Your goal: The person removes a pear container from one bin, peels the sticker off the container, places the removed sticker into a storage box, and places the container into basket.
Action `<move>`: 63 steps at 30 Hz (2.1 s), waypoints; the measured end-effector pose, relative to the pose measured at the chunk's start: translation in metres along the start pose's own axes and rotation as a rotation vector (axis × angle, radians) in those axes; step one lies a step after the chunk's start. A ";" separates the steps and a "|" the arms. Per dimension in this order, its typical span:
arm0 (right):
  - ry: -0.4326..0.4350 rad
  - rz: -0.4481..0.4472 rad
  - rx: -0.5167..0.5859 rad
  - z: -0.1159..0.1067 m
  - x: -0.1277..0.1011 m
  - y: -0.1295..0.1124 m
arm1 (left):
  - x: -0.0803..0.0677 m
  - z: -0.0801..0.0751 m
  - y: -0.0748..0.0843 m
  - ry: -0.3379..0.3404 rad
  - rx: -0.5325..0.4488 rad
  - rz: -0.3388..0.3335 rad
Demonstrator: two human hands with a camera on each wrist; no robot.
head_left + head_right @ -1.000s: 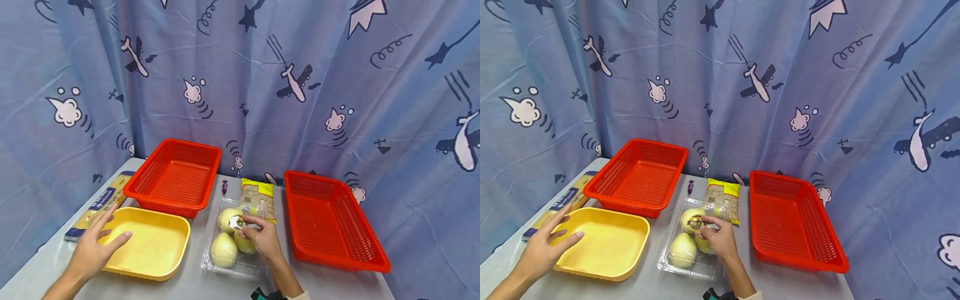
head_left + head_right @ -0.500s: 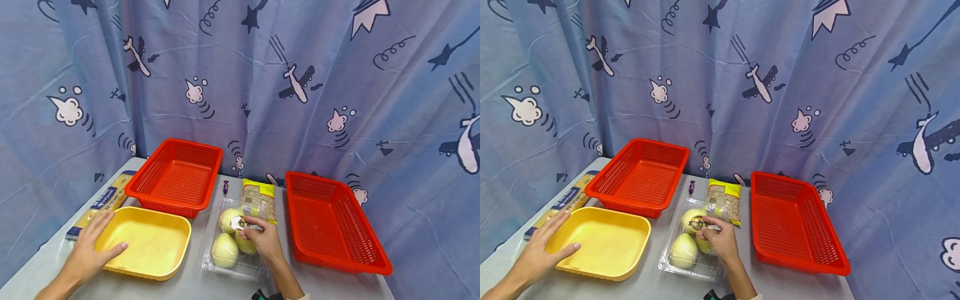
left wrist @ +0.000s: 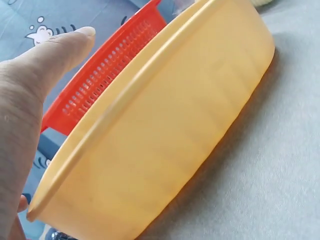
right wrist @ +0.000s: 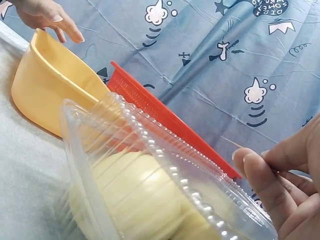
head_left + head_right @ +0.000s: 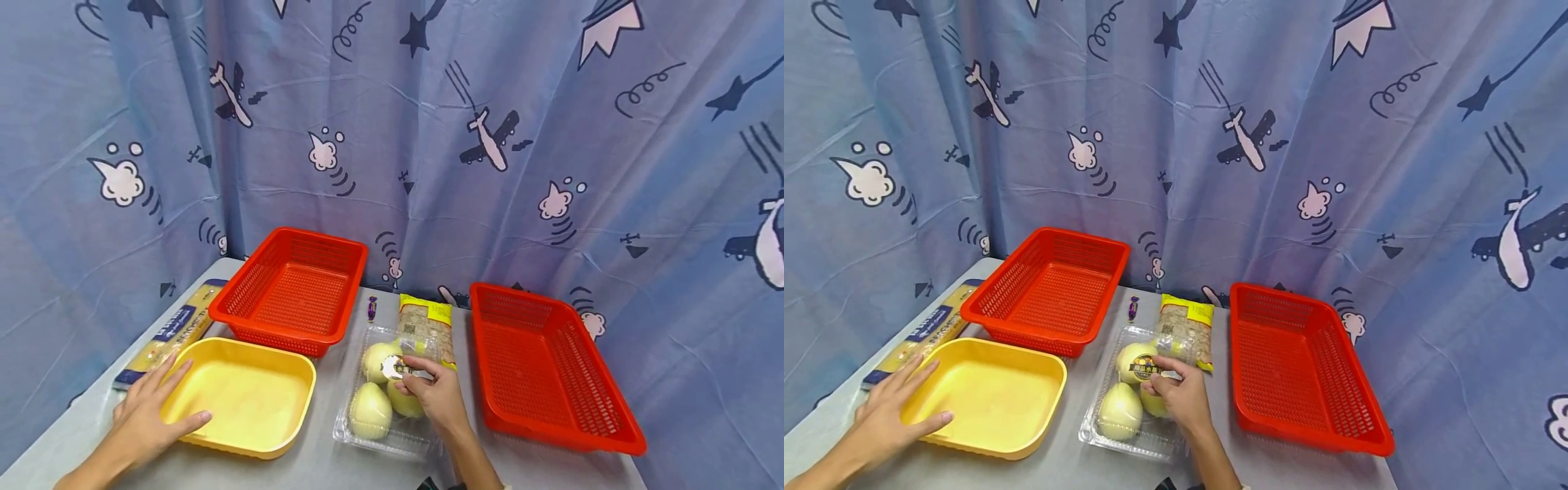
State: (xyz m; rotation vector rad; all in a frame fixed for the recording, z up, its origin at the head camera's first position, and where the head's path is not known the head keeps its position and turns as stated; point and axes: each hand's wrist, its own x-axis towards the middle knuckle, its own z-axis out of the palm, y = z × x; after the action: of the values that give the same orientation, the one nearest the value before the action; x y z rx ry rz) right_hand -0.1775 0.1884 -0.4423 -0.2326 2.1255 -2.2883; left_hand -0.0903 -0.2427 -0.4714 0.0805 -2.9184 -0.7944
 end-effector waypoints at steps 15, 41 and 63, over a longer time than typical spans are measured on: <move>0.034 0.017 -0.025 -0.005 -0.007 -0.026 | -0.004 0.007 -0.011 -0.008 0.041 0.031; -0.030 -0.153 -0.080 -0.001 -0.026 -0.098 | -0.006 0.005 -0.019 -0.131 0.093 -0.060; -0.140 -0.200 -0.049 0.051 -0.011 -0.124 | 0.000 0.005 -0.018 -0.215 0.020 -0.099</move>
State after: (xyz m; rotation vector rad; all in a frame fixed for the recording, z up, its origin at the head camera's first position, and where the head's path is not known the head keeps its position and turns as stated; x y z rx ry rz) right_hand -0.1495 0.1487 -0.3166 -0.6136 2.1783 -2.2432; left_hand -0.0903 -0.2557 -0.4848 0.1521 -3.1461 -0.8372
